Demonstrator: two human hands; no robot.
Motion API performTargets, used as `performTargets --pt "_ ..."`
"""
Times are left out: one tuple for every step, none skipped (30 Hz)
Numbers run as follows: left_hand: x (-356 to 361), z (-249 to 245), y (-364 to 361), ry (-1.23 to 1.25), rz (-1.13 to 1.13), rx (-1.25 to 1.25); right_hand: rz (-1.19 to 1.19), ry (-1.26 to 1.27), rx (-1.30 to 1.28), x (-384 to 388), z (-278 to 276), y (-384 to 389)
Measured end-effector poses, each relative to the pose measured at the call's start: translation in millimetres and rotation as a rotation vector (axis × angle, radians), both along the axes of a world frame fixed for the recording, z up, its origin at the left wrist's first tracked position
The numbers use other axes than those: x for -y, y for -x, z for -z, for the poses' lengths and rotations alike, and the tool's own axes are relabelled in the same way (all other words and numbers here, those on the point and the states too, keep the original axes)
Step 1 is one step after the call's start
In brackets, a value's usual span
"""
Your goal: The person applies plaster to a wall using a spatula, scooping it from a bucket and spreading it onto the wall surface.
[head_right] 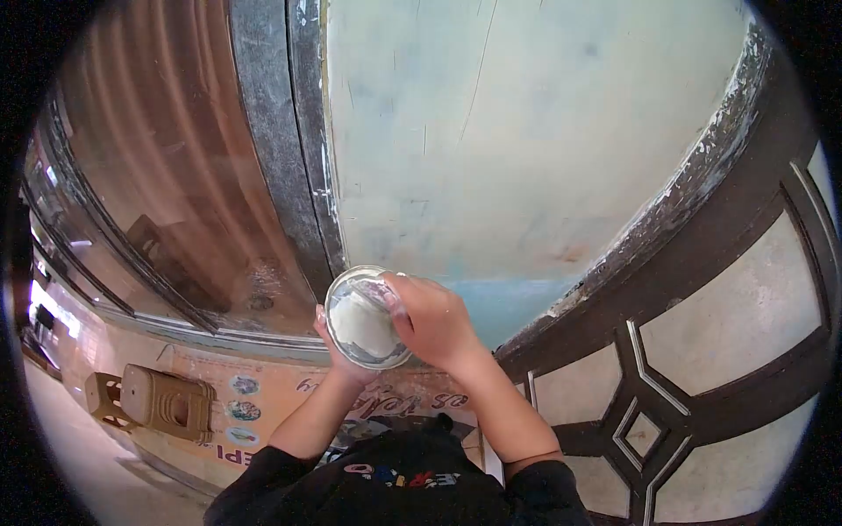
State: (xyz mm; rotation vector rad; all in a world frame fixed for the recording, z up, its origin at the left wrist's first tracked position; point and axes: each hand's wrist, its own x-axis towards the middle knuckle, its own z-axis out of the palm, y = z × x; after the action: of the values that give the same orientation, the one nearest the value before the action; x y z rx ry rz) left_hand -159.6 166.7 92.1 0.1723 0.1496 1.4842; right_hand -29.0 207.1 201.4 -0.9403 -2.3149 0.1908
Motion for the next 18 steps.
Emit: performTargets --pt "0.7 -1.3 1.8 0.002 0.013 0.003 -0.056 0.041 -0.028 -1.5 -2.4 -1.5" --pt "1.9 -3.1 2.3 0.007 0.013 0.002 -0.112 0.085 -0.057 -2.3 -4.4 -2.6" --pt "3.3 -5.2 3.2 0.02 0.061 -0.026 -0.111 0.091 -0.059 -2.3 -7.7 -3.2" --pt "3.7 -6.3 3.6 0.029 0.11 -0.053 -0.071 0.051 -0.034 -2.9 -12.6 -3.9" --pt "3.3 -5.8 3.3 0.03 0.111 -0.053 -0.031 0.009 -0.007 -3.4 -15.3 -4.5" --pt "2.3 -5.0 3.0 0.042 0.123 -0.046 -0.03 0.009 -0.006 -1.9 -14.8 -4.8" --pt "1.0 -4.1 2.9 0.052 0.134 -0.04 -0.124 -0.01 0.057 0.9 -13.6 -5.0" --pt "0.3 -2.4 5.3 0.05 0.134 -0.04 -0.219 -0.028 0.121 2.5 -13.1 -5.1" --pt "-0.4 0.4 10.0 -0.006 0.177 -0.001 -0.22 -0.032 0.121 3.6 -15.8 -5.6" --pt "-1.7 3.9 13.8 -0.061 0.222 0.037 -0.239 -0.036 0.173 5.5 -20.7 -6.5" --pt "-3.4 7.7 15.0 -0.057 0.229 -0.054 -0.257 -0.036 0.225 6.7 -23.0 -7.4" --pt "-3.4 10.2 14.6 -0.054 0.229 -0.053 -0.257 -0.033 0.225 4.3 -22.2 -8.4" --pt "-2.9 10.2 13.5 -0.044 0.241 -0.082 -0.214 -0.059 0.222 -0.1 -20.2 -9.6" --pt "-2.1 10.3 12.5 -0.035 0.254 -0.11 -0.171 -0.085 0.22 -2.8 -17.3 -10.7" --pt "-1.2 9.7 12.9 -0.071 0.314 0.177 -0.169 -0.087 0.22 -1.4 -11.6 -10.7" --pt "-1.9 8.5 13.5 -0.075 0.316 0.176 -0.225 -0.108 0.226 2.1 -4.8 -9.6" --pt "-3.0 7.6 14.4 -0.077 0.282 0.102 -0.284 -0.13 0.231 3.2 -2.0 -8.6" --pt "-3.2 7.2 15.0 -0.075 0.248 0.028 -0.285 -0.132 0.23 2.7 -3.9 -9.8"
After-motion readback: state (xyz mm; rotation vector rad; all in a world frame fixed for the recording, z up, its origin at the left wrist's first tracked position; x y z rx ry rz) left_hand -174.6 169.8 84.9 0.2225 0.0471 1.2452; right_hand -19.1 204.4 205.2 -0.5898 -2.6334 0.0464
